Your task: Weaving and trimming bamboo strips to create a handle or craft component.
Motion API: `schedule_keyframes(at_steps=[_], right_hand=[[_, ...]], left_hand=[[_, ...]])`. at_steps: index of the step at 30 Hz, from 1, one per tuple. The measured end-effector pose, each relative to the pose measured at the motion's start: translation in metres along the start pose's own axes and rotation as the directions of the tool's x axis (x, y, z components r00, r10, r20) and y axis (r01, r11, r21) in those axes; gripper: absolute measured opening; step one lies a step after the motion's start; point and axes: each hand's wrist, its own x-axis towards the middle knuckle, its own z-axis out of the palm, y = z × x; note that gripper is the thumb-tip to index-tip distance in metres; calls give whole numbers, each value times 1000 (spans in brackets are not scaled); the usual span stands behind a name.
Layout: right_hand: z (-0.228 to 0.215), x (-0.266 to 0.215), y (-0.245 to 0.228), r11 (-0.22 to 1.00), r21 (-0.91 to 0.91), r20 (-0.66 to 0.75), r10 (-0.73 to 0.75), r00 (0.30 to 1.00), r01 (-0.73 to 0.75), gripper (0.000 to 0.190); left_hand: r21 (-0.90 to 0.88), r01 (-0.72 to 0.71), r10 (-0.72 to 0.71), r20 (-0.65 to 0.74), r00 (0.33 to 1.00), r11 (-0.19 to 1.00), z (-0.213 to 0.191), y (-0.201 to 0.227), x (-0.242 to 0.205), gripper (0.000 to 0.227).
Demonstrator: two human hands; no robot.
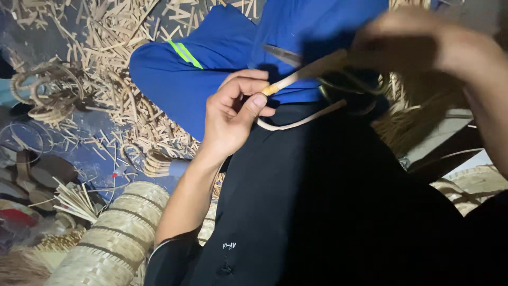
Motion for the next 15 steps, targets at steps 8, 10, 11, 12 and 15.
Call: schedule_keyframes(at_steps=[8,10,11,12,15], right_hand=[[11,-32,-147,803,-545,242,-124,962,241,27],[19,-32,-144,739,-568,132,-354,926,363,24],[22,-32,-144,650,-602,28,-563,826,464,23],[25,-32,-143,542,-644,-66,-742,668,539,23],[26,-24,-161,336,-725,26,-859,512,601,23]], left_hand=[[-227,124,-134,-29,991,966,-11,-19,-6,15],[-264,113,-121,-15,993,958,-11,-20,-5,14],[-271,117,-123,-5,992,955,-10,-20,-4,14],[-278,122,-126,3,992,953,-10,-19,-5,14],[-273,137,-134,31,991,952,-13,-17,-5,15]])
